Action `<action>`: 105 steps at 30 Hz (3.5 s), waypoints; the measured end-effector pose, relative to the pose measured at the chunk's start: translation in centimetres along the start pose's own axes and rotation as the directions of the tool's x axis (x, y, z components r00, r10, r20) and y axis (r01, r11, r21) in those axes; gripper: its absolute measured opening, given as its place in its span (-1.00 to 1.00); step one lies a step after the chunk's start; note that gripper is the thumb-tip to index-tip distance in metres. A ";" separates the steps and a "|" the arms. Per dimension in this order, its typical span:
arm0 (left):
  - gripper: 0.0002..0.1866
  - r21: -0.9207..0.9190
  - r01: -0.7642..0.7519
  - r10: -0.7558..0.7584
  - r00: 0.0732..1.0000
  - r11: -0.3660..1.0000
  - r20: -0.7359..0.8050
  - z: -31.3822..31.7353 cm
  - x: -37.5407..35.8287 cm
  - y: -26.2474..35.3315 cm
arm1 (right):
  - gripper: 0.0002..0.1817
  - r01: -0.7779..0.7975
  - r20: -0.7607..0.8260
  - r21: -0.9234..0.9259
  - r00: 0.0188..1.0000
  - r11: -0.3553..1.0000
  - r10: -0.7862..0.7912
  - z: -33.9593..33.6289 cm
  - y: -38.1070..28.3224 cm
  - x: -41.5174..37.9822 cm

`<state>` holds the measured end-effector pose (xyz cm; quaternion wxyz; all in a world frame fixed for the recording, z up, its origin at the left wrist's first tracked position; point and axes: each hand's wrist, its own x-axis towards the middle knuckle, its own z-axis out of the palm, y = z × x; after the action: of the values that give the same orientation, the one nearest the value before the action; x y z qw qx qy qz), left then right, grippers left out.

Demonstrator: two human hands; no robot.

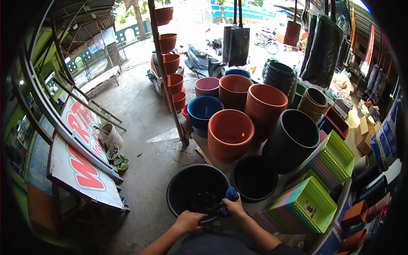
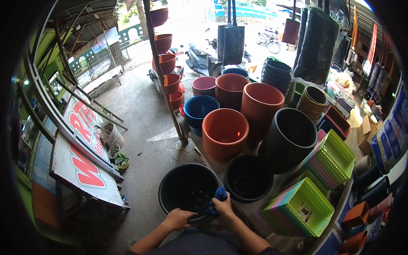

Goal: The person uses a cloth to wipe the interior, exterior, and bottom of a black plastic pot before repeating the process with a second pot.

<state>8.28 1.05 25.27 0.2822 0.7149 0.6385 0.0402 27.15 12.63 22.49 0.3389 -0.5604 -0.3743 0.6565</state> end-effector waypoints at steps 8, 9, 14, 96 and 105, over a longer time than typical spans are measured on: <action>-0.62 -0.256 0.061 -0.113 0.974 0.965 -0.196 3.2 2.2 -2.7 | -0.39 0.063 0.153 -0.033 0.987 0.997 -0.057 -0.5 -1.1 4.1; -0.63 -0.453 0.033 -0.189 0.934 0.891 -0.303 3.0 2.6 -2.7 | -0.34 0.355 0.147 -0.067 0.928 0.932 -0.343 -0.4 -2.2 2.8; -0.48 -0.806 -0.093 -0.447 0.792 0.585 -0.415 0.6 3.2 -2.1 | -0.22 0.821 0.378 -0.409 0.550 0.398 -0.745 -0.2 -4.6 -1.9; -0.56 -0.770 -0.391 -0.569 0.821 -0.504 -0.044 2.1 2.6 -2.4 | -0.18 0.694 -0.053 -0.539 0.537 0.477 -0.842 6.2 2.0 -2.2; -0.61 -0.819 -0.321 -0.490 0.870 -0.476 -0.056 1.2 -0.5 -3.7 | -0.28 0.745 0.708 -0.650 0.521 -0.150 -0.478 9.0 -6.9 -1.9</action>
<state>5.42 0.24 22.79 0.5906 0.0142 0.3889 0.7069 18.69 13.37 30.22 0.1573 -0.3070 -0.9330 0.1027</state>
